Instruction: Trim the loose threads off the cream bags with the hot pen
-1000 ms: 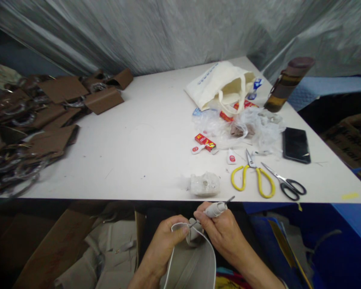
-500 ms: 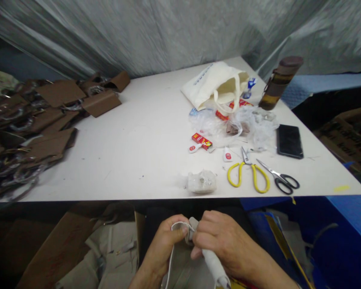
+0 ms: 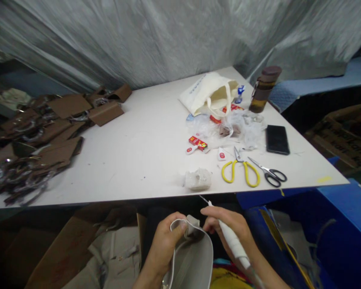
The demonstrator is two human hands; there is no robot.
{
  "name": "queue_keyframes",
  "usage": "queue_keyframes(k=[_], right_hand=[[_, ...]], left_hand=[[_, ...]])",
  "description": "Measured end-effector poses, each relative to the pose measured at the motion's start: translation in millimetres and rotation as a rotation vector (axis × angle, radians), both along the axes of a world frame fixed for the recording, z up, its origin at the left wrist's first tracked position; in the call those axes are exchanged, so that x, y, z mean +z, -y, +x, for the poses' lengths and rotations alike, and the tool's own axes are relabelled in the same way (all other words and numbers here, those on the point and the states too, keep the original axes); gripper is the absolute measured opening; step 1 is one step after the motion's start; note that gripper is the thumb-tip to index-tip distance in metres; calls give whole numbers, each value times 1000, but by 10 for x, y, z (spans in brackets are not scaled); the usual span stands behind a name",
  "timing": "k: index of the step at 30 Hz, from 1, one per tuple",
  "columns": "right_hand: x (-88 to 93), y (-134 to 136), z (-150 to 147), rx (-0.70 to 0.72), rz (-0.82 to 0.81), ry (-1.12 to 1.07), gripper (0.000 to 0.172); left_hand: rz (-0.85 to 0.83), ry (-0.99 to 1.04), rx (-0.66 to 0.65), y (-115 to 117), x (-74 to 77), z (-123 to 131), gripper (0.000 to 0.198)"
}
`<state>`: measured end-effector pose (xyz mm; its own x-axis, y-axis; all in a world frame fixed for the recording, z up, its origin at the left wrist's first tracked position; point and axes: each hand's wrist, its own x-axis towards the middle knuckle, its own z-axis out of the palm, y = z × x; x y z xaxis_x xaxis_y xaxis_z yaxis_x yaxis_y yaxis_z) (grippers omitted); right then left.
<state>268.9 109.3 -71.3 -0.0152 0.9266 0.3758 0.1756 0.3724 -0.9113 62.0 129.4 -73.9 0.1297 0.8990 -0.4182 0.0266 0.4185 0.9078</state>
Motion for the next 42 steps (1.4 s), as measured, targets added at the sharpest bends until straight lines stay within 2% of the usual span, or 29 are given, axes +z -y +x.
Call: queue_keyframes(k=[5, 13, 18, 25, 29, 35, 39, 42], right_hand=[[1, 104, -1, -63, -35, 20, 11], [-18, 196, -19, -97, -179, 101, 17], [-7, 208, -118, 29, -213, 152, 9], [151, 238, -185, 114, -297, 247, 12], [181, 191, -193, 179, -358, 268, 14], [148, 173, -188, 257, -379, 288, 9], [151, 253, -218, 222, -380, 330, 16], [119, 315, -270, 155, -304, 394, 23]], left_hand=[[0, -87, -19, 44, 66, 28, 16], [42, -172, -20, 148, 137, 68, 12], [103, -173, -57, 192, 162, 58, 15], [140, -245, -72, 279, 257, 97, 10], [177, -213, -26, 312, 282, 131, 18], [151, -107, -60, 350, 261, 79, 30], [169, -95, -87, 364, 288, 50, 28], [176, -60, -153, 340, 332, -8, 20]])
